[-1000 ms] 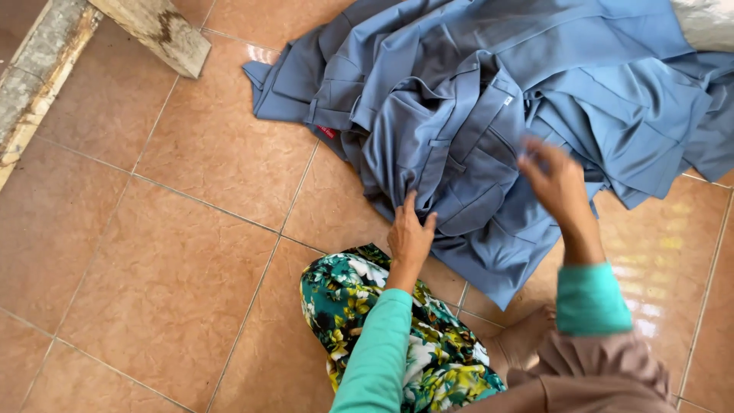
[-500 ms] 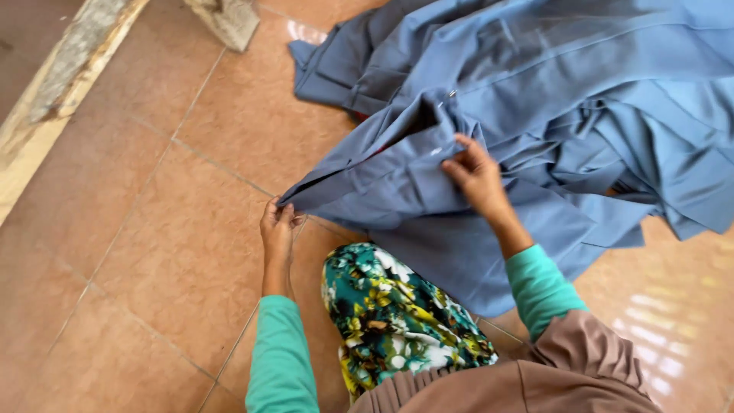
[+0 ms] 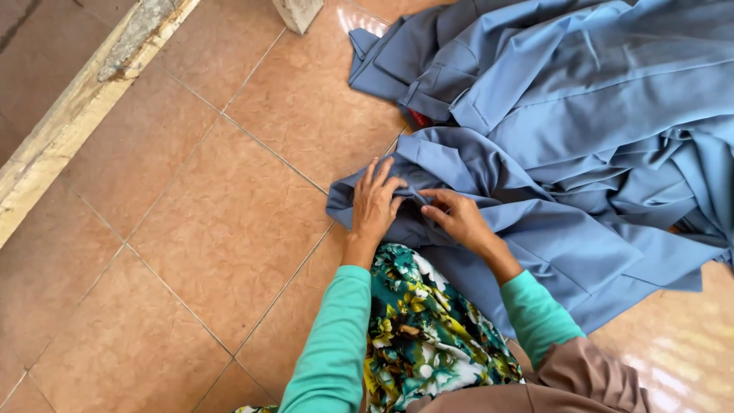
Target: Folding and stacking grey trousers on the floor in a sewing factory.
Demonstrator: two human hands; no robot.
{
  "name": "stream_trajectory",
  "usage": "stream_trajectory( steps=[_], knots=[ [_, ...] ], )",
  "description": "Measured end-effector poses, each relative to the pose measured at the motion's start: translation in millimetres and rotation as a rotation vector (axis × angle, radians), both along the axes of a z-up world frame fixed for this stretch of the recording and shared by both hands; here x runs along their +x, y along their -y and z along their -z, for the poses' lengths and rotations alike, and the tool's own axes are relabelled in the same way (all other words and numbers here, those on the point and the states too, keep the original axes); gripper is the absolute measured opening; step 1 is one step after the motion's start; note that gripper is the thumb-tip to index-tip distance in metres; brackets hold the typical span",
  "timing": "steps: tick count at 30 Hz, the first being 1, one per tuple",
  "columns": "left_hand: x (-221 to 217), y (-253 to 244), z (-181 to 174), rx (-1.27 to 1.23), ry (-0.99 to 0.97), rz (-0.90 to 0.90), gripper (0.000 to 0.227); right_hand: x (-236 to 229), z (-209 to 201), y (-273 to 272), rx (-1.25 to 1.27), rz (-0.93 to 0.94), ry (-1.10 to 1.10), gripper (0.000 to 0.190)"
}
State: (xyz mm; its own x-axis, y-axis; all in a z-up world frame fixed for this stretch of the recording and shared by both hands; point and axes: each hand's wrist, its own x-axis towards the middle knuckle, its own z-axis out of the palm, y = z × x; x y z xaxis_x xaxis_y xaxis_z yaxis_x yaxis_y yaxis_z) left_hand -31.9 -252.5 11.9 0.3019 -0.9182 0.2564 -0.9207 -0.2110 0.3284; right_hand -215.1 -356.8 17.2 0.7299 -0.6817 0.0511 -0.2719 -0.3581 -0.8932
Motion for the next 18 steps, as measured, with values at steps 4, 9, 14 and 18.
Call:
stream_trajectory(
  steps=[4, 9, 14, 18],
  knots=[
    [4.2, -10.0, 3.9, -0.009, -0.159, 0.052, 0.024, -3.3, -7.6, 52.5, -0.226, 0.077, -0.014, 0.022],
    [7.9, -35.6, -51.5, 0.124, -0.319, 0.077, 0.028, 32.6, 0.0, 97.8, -0.278, -0.102, -0.366, 0.068],
    [14.3, -34.1, -107.9, 0.251, -0.466, 0.007, 0.088, 59.4, -50.5, 72.0, -0.162, -0.277, -0.338, 0.020],
    [47.2, -28.8, -102.6, 0.444, -0.387, -0.081, 0.086, 64.4, -122.5, 39.0, -0.146, -0.411, -0.063, 0.009]
  ],
)
